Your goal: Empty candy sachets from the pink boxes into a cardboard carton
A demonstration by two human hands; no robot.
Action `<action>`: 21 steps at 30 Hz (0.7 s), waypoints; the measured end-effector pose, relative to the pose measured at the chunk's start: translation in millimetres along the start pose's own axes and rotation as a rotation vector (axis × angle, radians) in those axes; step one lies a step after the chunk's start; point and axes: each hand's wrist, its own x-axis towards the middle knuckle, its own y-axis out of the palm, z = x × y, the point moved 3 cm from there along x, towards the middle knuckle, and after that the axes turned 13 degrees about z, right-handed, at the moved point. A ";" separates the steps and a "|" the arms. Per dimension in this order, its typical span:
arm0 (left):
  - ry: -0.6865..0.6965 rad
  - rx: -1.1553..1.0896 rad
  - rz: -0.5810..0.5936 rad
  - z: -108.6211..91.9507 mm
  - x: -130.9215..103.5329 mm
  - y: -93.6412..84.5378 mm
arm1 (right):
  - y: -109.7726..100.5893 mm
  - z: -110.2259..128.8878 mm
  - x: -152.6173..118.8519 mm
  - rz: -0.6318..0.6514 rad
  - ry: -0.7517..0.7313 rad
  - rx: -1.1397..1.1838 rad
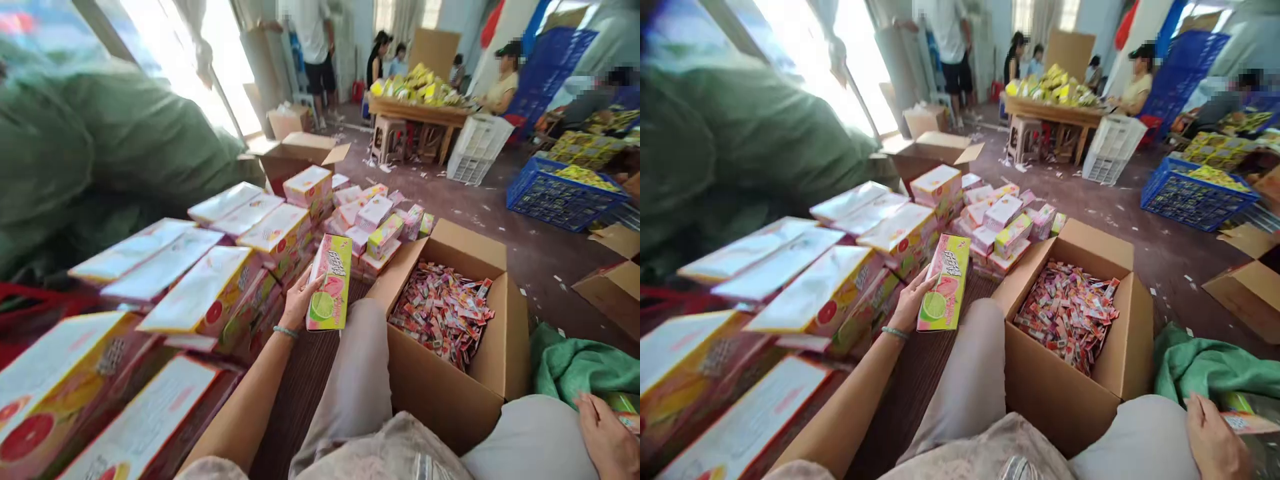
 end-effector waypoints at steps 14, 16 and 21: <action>-0.004 0.699 0.866 34.4 45.0 295.3 | -53.2 266.9 26.5 -0.322 -0.875 0.270; -0.049 0.825 0.933 60.2 41.8 301.4 | -42.4 286.5 36.2 -0.224 -0.922 0.224; -0.217 1.053 0.921 99.4 51.4 280.5 | 12.5 300.2 50.7 0.068 -0.890 0.264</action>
